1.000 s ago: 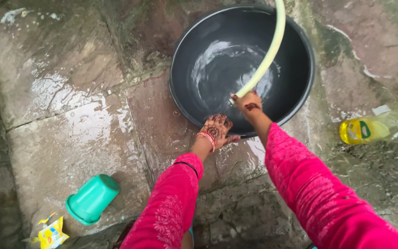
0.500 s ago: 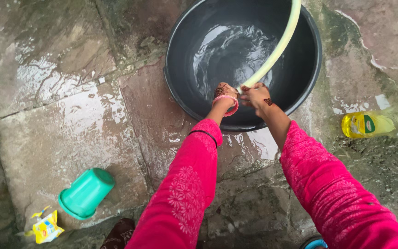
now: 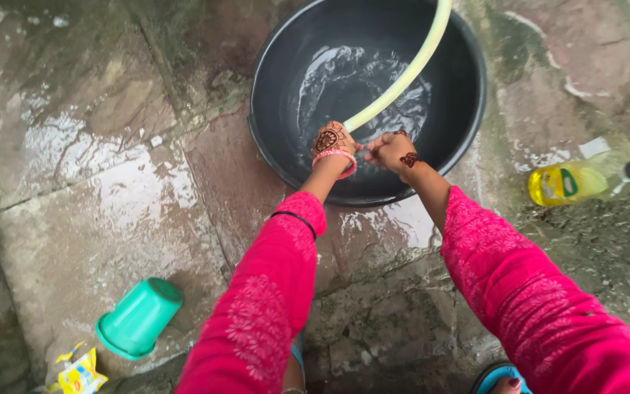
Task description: The person washes metal pots and bowls by hand using water and a plastic mug, then stacks them into a large plastic basin.
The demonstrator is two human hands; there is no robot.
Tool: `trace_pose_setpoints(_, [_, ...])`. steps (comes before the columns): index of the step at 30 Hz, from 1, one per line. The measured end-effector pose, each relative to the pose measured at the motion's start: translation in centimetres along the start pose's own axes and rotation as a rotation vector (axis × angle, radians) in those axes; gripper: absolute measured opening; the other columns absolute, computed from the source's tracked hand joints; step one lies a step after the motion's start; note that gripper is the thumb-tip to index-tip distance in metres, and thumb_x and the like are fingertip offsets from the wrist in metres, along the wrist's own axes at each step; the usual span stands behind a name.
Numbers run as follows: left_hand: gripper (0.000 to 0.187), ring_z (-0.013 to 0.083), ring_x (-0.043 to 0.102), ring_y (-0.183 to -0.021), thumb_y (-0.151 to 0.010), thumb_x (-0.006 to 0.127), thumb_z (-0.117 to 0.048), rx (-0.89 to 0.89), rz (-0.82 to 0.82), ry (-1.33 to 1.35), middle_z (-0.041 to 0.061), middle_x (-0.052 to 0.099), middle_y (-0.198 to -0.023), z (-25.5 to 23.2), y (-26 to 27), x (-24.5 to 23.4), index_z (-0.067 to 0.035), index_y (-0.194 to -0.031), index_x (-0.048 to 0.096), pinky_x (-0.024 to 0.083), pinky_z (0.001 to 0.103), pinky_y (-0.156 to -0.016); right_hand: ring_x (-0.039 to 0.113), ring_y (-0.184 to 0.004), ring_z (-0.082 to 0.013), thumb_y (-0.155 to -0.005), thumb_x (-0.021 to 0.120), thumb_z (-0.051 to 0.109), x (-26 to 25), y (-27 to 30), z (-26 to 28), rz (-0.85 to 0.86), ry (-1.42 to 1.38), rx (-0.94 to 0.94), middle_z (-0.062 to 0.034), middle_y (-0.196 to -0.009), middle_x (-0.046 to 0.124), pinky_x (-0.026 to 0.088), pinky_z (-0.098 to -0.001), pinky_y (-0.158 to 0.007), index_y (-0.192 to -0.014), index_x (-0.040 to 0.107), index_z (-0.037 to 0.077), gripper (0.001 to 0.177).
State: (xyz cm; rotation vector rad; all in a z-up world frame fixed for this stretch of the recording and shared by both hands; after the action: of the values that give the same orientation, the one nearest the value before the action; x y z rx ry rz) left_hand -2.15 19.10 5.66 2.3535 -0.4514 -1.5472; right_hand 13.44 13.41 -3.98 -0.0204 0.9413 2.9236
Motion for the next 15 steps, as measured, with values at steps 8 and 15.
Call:
trace_pose_setpoints(8, [0.022,0.0345,0.071,-0.111,-0.097,0.064,-0.024,0.574,0.110,-0.371,0.015,0.073,-0.120,-10.5,3.7,-2.6,-0.013,-0.113,0.072,0.058,0.046,-0.090,0.070,-0.086,-0.0255,-0.079,0.067,0.015,-5.9,6.9,11.9,-0.056,1.033,-0.560,-0.0094,-0.094,0.078,0.055,-0.0412,-0.079,-0.101,0.082,0.014,0.026])
trace_pose_setpoints(15, [0.024,0.0322,0.070,-0.113,-0.097,0.061,-0.028,0.670,0.315,-0.500,0.011,0.071,-0.122,-15.2,8.5,-7.7,-0.013,-0.114,0.071,0.057,0.044,-0.092,0.077,-0.085,-0.0258,-0.096,0.065,0.028,-6.5,13.5,17.1,0.230,1.167,-0.477,-0.0081,-0.091,0.079,0.059,-0.0382,-0.080,-0.094,0.077,0.009,0.023])
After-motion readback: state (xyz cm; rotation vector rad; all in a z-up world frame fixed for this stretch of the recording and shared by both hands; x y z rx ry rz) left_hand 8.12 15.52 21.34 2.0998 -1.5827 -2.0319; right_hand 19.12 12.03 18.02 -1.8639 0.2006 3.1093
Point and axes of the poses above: each hand's wrist, its own y-axis away from the middle knuckle, its own x-axis out of the palm, z = x × y, the point moved 6 cm from there along -y, towards the middle knuckle
